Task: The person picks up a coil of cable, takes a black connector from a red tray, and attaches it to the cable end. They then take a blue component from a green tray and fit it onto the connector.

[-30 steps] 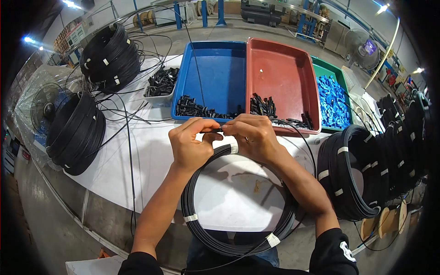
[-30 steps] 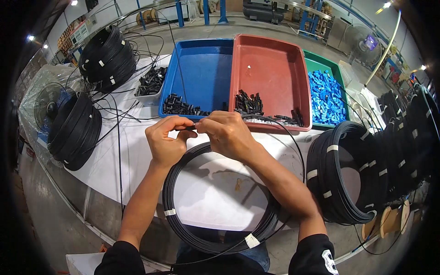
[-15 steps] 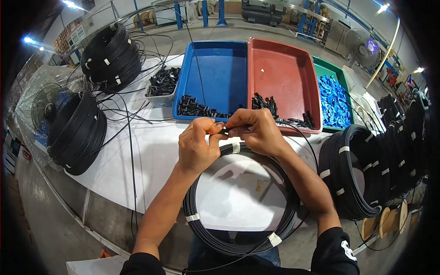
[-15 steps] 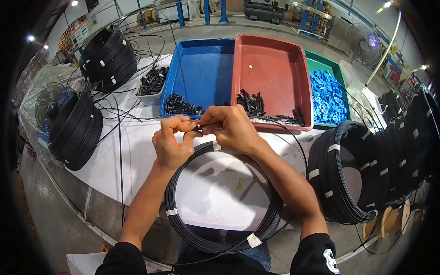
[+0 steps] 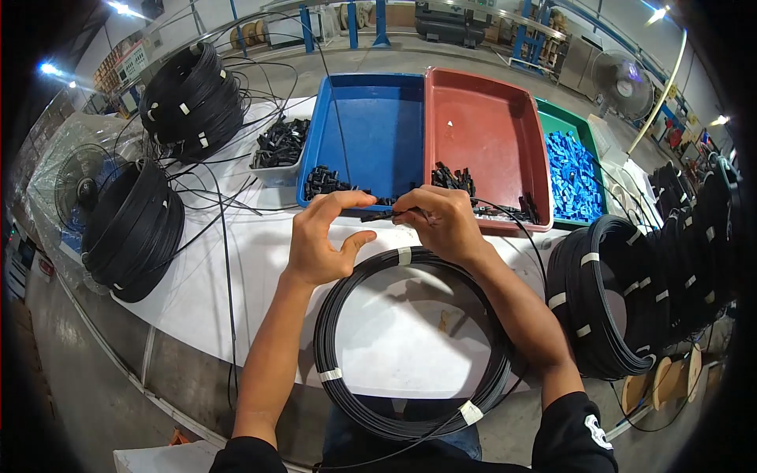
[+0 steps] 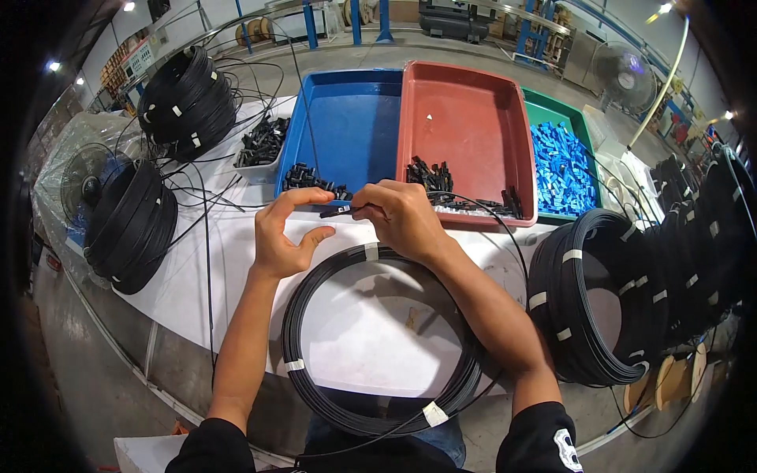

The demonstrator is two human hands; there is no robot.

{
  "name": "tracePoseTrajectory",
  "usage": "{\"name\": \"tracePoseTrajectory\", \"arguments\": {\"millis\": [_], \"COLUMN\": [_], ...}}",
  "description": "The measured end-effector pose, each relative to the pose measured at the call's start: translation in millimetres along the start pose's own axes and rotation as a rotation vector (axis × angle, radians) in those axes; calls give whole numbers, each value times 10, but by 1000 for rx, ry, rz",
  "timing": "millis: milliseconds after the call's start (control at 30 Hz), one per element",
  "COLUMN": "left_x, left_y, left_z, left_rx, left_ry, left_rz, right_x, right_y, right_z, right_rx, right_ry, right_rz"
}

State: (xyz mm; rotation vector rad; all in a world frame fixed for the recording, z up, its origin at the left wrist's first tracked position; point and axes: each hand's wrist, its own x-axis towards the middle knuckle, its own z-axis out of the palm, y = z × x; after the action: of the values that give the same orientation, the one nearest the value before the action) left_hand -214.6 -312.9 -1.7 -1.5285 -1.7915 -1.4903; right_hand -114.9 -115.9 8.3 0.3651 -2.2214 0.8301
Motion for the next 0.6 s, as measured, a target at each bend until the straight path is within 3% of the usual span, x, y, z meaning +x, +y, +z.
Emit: {"name": "tracePoseTrajectory", "arguments": {"millis": [200, 600], "left_x": [-18, -49], "left_y": [-54, -27], "left_z": [30, 57], "left_rx": [180, -72], "left_ry": [-49, -132], "left_rz": [128, -69], "right_x": [-10, -17], "right_y": [13, -39], "right_z": [25, 93], "right_rx": [13, 108], "right_ry": [10, -14], "right_rz": [-24, -96]}}
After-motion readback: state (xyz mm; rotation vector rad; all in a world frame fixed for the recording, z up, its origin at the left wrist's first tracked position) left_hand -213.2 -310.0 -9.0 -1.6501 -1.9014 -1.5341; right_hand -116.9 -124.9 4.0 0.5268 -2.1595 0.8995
